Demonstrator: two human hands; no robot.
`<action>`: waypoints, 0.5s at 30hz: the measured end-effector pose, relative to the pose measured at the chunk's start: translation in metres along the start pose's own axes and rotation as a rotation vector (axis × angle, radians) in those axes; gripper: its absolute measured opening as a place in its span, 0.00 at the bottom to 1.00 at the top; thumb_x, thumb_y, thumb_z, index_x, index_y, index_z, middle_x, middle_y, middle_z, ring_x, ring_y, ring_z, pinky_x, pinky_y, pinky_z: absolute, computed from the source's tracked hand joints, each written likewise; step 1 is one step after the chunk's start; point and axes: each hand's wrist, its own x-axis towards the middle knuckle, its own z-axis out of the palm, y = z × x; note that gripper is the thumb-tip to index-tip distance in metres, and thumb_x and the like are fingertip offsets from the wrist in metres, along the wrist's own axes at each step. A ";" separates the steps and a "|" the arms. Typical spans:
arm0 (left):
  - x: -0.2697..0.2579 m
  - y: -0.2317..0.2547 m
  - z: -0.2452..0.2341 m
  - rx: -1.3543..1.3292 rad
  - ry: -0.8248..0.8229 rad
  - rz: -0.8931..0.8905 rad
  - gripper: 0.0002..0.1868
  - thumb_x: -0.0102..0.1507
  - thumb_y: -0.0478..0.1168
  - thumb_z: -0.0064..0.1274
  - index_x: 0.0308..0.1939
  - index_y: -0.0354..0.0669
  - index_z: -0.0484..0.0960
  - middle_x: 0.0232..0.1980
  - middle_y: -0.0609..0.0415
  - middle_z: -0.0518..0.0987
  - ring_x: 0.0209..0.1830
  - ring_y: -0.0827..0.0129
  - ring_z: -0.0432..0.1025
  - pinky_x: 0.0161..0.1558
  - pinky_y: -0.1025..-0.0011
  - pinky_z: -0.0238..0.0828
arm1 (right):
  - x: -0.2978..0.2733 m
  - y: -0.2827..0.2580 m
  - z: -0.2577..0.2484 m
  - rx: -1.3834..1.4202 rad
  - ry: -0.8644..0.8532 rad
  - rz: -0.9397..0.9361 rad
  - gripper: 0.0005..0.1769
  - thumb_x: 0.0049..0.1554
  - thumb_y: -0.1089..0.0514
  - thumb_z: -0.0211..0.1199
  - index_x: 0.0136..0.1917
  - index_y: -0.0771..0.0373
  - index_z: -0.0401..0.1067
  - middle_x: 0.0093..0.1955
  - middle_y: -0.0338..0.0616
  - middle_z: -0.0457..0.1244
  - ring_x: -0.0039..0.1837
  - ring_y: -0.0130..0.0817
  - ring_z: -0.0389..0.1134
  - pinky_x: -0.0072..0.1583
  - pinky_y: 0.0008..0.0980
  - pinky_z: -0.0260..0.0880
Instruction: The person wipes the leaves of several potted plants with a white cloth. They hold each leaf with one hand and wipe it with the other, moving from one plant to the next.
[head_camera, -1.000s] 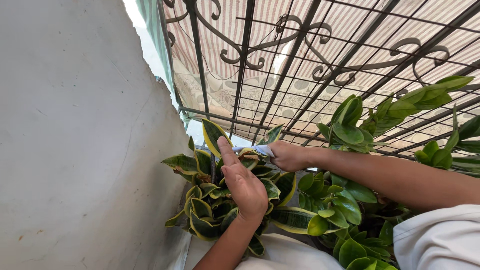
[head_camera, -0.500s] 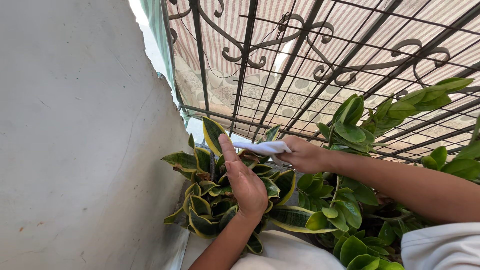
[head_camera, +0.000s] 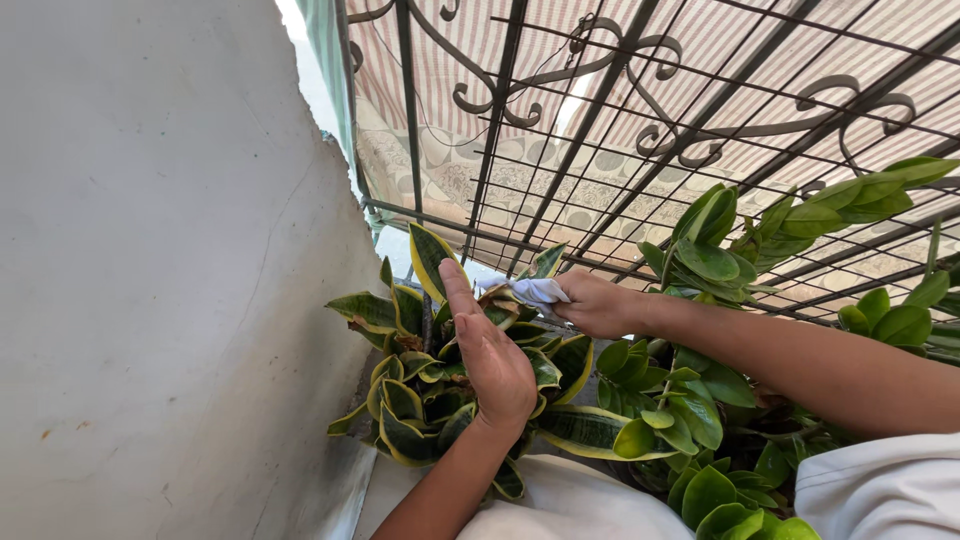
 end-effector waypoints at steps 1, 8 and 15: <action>0.000 0.000 -0.001 0.000 0.000 0.003 0.43 0.74 0.58 0.28 0.83 0.31 0.38 0.88 0.45 0.36 0.89 0.61 0.26 0.82 0.62 0.18 | 0.003 0.003 0.002 -0.019 -0.021 0.031 0.08 0.56 0.66 0.53 0.50 0.66 0.68 0.37 0.49 0.65 0.41 0.35 0.64 0.47 0.39 0.66; -0.001 0.007 -0.001 0.031 -0.023 0.050 0.44 0.74 0.59 0.29 0.83 0.32 0.38 0.89 0.44 0.37 0.90 0.60 0.27 0.83 0.61 0.17 | 0.022 0.007 0.015 -0.007 -0.085 0.130 0.07 0.54 0.66 0.54 0.48 0.65 0.67 0.37 0.49 0.65 0.42 0.36 0.67 0.47 0.41 0.67; -0.010 0.067 -0.001 -0.075 -0.105 -0.010 0.44 0.73 0.59 0.33 0.84 0.37 0.41 0.89 0.50 0.40 0.90 0.62 0.33 0.83 0.58 0.26 | 0.013 -0.013 0.001 0.147 -0.092 0.072 0.02 0.59 0.64 0.54 0.42 0.64 0.65 0.33 0.38 0.57 0.37 0.29 0.57 0.41 0.35 0.60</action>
